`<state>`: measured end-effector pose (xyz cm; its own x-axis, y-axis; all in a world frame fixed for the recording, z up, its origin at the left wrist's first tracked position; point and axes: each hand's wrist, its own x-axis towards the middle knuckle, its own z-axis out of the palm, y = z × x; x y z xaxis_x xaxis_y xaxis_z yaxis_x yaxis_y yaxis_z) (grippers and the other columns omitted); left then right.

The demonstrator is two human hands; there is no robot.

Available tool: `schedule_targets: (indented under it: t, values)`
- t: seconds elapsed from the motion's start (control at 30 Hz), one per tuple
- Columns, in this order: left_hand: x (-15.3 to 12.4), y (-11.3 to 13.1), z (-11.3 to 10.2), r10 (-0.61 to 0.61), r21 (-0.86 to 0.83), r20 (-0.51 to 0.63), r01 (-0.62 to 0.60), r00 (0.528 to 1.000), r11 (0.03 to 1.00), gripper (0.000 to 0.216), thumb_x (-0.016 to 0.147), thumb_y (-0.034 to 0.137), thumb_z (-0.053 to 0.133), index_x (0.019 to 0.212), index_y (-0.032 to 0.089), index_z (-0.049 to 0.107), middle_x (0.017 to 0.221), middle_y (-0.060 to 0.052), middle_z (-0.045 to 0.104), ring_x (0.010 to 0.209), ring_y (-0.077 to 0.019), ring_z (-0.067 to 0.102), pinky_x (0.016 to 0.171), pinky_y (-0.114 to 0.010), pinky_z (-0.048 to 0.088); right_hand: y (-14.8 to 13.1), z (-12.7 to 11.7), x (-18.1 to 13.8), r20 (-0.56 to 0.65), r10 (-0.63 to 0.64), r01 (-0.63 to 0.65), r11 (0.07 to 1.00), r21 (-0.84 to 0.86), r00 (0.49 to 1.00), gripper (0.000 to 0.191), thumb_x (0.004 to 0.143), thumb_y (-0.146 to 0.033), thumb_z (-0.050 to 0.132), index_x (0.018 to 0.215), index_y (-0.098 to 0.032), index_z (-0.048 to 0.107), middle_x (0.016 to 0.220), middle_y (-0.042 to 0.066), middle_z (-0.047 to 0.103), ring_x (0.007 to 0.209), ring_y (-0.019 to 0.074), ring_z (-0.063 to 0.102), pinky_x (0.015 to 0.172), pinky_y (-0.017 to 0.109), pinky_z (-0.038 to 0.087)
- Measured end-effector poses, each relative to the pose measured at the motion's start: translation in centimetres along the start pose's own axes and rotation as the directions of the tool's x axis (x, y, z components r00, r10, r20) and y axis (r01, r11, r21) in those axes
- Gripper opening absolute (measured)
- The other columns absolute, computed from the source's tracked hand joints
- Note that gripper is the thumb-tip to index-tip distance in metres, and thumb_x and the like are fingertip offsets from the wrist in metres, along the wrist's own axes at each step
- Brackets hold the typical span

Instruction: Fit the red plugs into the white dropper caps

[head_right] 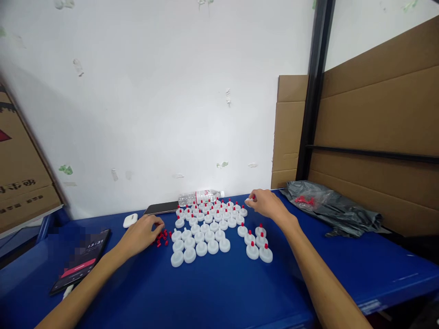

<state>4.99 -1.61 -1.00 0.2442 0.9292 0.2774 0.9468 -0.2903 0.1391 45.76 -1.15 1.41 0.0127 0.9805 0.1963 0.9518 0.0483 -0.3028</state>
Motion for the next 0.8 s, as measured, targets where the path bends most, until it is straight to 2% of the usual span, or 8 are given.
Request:
schedule_targets:
  t: [0.1, 0.2, 0.33, 0.43, 0.57, 0.67, 0.8]
  values:
    - [0.0, 0.1, 0.0, 0.009, -0.023, 0.004, -0.009, 1.0, 1.0, 0.028, 0.087, 0.029, 0.046, 0.076, 0.025, 0.072, 0.087, -0.007, 0.073, 0.095, -0.0263, 0.066, 0.077, -0.031, 0.047, -0.9, 0.1, -0.2, -0.149, 0.002, -0.009, 0.999, -0.053, 0.989, 0.029, 0.088, -0.042, 0.054, 0.099, -0.02, 0.07, 0.09, 0.009, 0.073, 0.082, 0.024, 0.067, 0.064, 0.029, 0.038]
    - [-0.1, 0.1, 0.0, 0.009, -0.028, 0.018, -0.009, 1.0, 1.0, 0.03, 0.088, 0.028, 0.044, 0.076, 0.024, 0.071, 0.088, -0.007, 0.073, 0.095, -0.0264, 0.066, 0.076, -0.032, 0.046, -1.8, 0.3, -0.4, -0.222, -0.038, 0.022, 0.997, -0.077, 0.974, 0.028, 0.09, -0.04, 0.052, 0.104, -0.022, 0.069, 0.092, 0.008, 0.073, 0.083, 0.0238, 0.066, 0.064, 0.029, 0.037]
    - [0.0, 0.1, 0.0, 0.013, -0.022, 0.019, -0.012, 1.0, 1.0, 0.031, 0.089, 0.026, 0.042, 0.076, 0.024, 0.07, 0.089, -0.006, 0.073, 0.095, -0.0264, 0.064, 0.075, -0.032, 0.045, -2.9, 0.6, -0.6, -0.259, -0.175, 0.188, 0.982, 0.028, 0.95, 0.029, 0.088, -0.038, 0.057, 0.109, -0.02, 0.066, 0.093, 0.006, 0.071, 0.08, 0.02, 0.065, 0.068, 0.027, 0.041]
    - [0.0, 0.1, -0.1, 0.01, -0.026, -0.002, -0.01, 1.0, 1.0, 0.029, 0.09, 0.027, 0.043, 0.077, 0.023, 0.069, 0.091, -0.007, 0.073, 0.096, -0.0264, 0.063, 0.076, -0.032, 0.044, -4.0, 0.8, -0.9, -0.253, -0.29, 0.332, 0.932, 0.144, 0.923, 0.029, 0.089, -0.04, 0.059, 0.109, -0.02, 0.066, 0.088, 0.004, 0.069, 0.076, 0.0174, 0.063, 0.071, 0.027, 0.043]
    - [-0.4, 1.0, -0.5, 0.051, -0.043, -0.1, -0.055, 0.994, 0.998, 0.031, 0.094, 0.032, 0.039, 0.089, 0.023, 0.069, 0.096, -0.006, 0.071, 0.096, -0.0258, 0.06, 0.075, -0.033, 0.044, -5.6, 1.1, -1.9, -0.308, -0.463, 0.523, 0.839, 0.152, 0.831, 0.029, 0.095, -0.041, 0.054, 0.11, -0.019, 0.065, 0.089, 0.004, 0.065, 0.077, 0.0162, 0.061, 0.073, 0.029, 0.045]
    - [-1.3, 3.0, -1.2, 0.157, -0.067, -0.179, -0.171, 0.971, 0.983, 0.031, 0.098, 0.035, 0.036, 0.095, 0.023, 0.065, 0.094, -0.005, 0.068, 0.095, -0.0237, 0.058, 0.072, -0.031, 0.043, -7.0, 1.7, -2.7, -0.319, -0.566, 0.624, 0.774, 0.112, 0.76, 0.03, 0.096, -0.043, 0.055, 0.113, -0.02, 0.064, 0.096, 0.005, 0.063, 0.078, 0.0161, 0.06, 0.071, 0.029, 0.047]
    - [-2.7, 6.3, -1.4, 0.251, -0.138, -0.224, -0.285, 0.942, 0.948, 0.026, 0.1, 0.04, 0.038, 0.101, 0.023, 0.057, 0.082, -0.001, 0.06, 0.073, -0.0177, 0.056, 0.065, -0.029, 0.04, -9.1, 3.1, -3.9, -0.274, -0.663, 0.695, 0.719, 0.026, 0.696, 0.033, 0.092, -0.044, 0.061, 0.115, -0.02, 0.062, 0.1, 0.007, 0.061, 0.08, 0.0176, 0.061, 0.066, 0.028, 0.047]
